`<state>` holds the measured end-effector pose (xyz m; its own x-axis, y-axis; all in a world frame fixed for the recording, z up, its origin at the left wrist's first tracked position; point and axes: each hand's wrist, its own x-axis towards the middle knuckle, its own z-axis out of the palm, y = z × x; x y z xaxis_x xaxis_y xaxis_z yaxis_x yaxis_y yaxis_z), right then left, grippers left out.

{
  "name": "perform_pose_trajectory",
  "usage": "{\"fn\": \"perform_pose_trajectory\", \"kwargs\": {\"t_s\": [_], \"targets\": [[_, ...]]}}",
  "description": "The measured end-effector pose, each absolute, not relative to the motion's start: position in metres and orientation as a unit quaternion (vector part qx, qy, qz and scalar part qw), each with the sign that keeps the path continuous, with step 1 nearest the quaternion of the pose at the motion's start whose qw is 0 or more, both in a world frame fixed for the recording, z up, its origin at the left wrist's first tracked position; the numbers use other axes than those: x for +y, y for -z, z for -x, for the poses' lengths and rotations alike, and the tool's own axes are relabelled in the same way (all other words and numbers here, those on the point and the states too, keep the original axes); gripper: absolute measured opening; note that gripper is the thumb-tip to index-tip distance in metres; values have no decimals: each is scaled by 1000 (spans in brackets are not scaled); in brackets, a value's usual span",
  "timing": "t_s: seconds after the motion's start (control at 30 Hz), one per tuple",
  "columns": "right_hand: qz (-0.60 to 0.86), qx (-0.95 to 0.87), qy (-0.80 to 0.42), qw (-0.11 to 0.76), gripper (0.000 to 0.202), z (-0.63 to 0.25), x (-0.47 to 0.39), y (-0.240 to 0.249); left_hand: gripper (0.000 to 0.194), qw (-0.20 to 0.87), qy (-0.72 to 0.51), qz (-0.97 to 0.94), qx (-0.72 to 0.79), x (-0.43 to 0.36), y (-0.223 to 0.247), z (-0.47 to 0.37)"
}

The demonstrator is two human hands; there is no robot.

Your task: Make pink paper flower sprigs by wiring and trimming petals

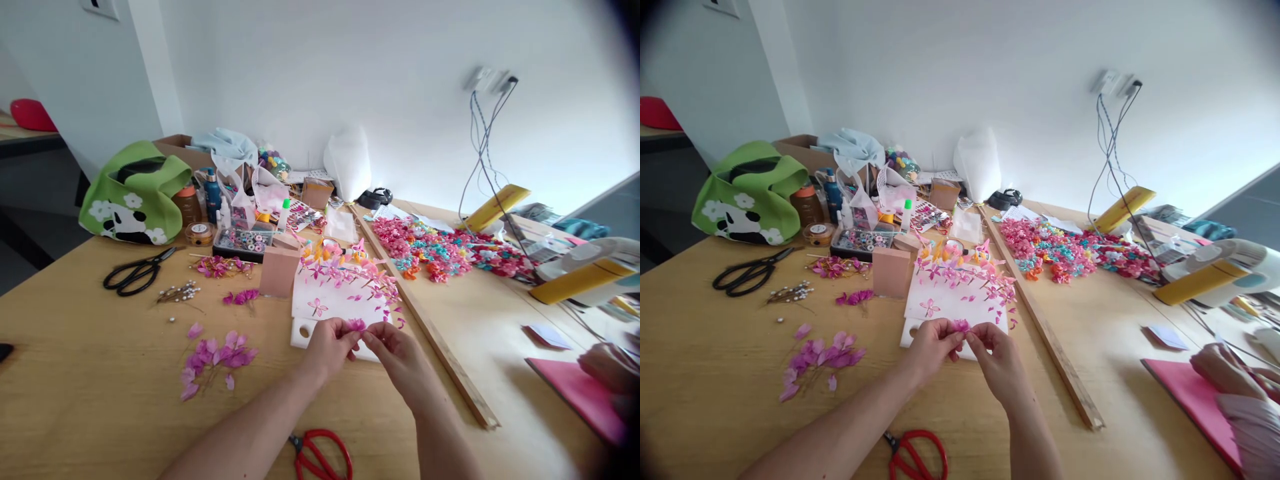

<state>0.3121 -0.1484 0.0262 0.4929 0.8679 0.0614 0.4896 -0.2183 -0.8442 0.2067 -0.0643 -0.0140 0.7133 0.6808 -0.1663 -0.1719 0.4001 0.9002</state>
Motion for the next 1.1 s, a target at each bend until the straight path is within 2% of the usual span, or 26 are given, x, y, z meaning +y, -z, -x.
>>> {"fn": "perform_pose_trajectory", "kwargs": {"t_s": [0.13,0.3,0.5,0.63,0.73,0.83,0.93,1.0,1.1], "targets": [[768,-439,-154,440,26,-301,-146,-16,17,751,-290,-520,285,-69,18,-205],[775,-436,-103,445,23,-296,-147,-8,15,601,-339,-645,328,-72,19,-200],[756,-457,-124,452,27,-307,-158,-9,19,713,-277,-590,258,-71,15,-202],[752,-474,-106,446,29,-303,-164,-14,30,818,-216,-494,201,-67,17,-203],[756,-489,-101,423,30,-311,-169,-22,31,823,-206,-498,179,-65,17,-204],[794,-453,-81,397,35,-339,-171,-30,21,742,-252,-586,208,-65,14,-204],[856,-370,-9,361,43,-376,-160,-32,14,595,-299,-706,242,-65,15,-204],[886,-342,24,313,37,-396,-147,-29,13,507,-318,-764,240,-65,18,-203],[912,-335,43,231,30,-410,-125,-21,16,440,-300,-815,228,-65,27,-204]]}}
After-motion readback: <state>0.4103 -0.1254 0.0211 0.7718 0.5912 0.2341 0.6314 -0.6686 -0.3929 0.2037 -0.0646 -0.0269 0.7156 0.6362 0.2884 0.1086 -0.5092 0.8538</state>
